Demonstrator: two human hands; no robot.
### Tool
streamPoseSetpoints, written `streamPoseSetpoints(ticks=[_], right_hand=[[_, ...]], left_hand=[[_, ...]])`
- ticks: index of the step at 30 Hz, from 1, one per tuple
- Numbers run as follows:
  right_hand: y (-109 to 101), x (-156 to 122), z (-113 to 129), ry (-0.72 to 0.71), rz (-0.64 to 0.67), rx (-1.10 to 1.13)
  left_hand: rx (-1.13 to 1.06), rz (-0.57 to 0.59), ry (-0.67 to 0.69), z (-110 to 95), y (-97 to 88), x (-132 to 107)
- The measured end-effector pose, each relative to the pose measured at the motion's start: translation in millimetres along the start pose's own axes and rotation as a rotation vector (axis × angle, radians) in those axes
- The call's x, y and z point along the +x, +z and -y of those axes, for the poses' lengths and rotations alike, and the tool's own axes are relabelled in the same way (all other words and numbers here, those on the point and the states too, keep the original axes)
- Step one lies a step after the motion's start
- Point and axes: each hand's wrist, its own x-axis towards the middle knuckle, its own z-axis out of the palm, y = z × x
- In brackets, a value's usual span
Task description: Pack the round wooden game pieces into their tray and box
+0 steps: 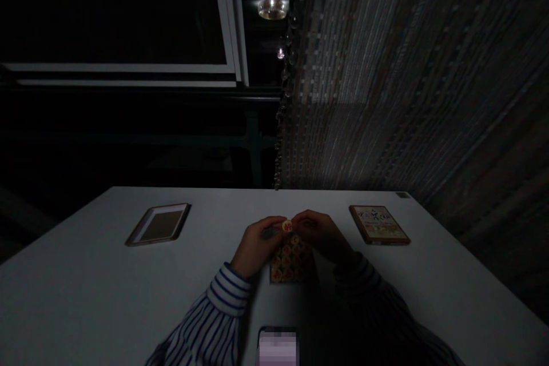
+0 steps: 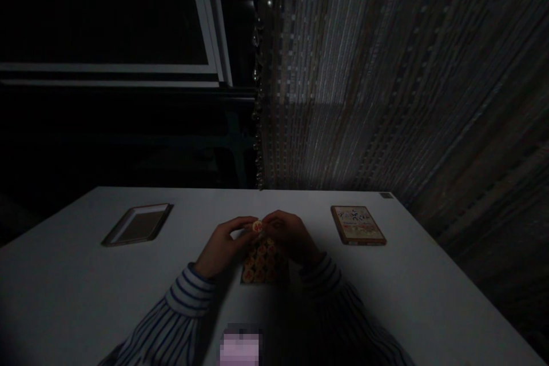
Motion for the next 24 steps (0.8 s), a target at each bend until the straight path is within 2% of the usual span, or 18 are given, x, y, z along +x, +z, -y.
streamPoseSetpoints(ticks=[8,16,24], right_hand=[[-13.0,1.6,-5.2,-0.035,-0.019,-0.067],[-14.9,0.6,-16.9,-0.107,-0.023,-0.126],[-15.9,1.5,-15.8,-0.151,0.017,-0.144]], left_hand=[[-0.075,0.076,-0.117,-5.8,0.6,15.1],[-0.203,0.149,-0.184,-2.5,3.6,22.1],[-0.217,0.124,-0.205,8.2,9.5,21.6]])
